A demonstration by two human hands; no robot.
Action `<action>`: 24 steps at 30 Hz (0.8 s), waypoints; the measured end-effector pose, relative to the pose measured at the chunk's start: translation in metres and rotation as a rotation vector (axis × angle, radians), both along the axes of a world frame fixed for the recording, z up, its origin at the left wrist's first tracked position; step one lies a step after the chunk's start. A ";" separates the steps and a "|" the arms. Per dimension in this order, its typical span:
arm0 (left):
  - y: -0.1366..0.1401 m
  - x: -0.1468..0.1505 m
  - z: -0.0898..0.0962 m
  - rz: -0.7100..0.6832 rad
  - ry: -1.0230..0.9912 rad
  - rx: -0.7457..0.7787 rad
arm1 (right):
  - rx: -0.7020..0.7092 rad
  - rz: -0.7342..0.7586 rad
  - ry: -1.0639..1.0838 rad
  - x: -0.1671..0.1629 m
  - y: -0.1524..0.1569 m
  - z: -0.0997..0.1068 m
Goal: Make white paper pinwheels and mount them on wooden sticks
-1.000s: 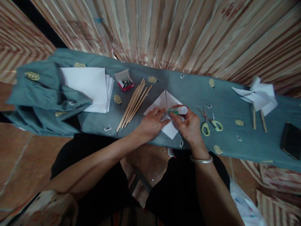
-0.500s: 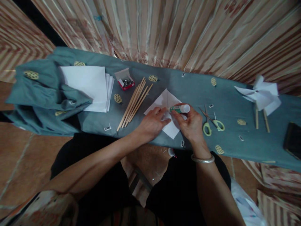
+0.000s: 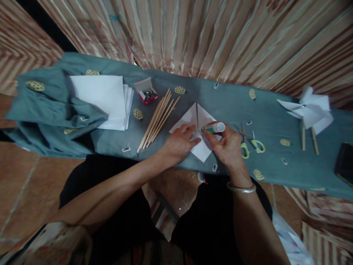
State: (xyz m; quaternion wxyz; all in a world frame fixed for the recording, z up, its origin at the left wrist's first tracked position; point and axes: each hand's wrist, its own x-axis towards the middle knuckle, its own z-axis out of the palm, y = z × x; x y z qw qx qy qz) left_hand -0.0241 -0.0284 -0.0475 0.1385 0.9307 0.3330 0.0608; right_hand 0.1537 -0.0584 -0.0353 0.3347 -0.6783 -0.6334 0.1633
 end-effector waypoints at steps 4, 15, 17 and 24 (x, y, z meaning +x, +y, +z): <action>0.000 -0.001 -0.001 -0.007 -0.011 0.030 | -0.009 0.002 0.032 -0.001 -0.001 0.001; -0.001 0.000 -0.003 -0.013 0.017 0.071 | -0.041 0.032 0.085 -0.002 0.000 -0.001; -0.001 0.000 -0.003 -0.013 0.010 0.068 | -0.045 0.036 0.095 -0.002 0.000 -0.001; -0.001 0.000 -0.002 -0.008 0.001 0.031 | -0.027 0.047 0.080 -0.003 0.000 -0.002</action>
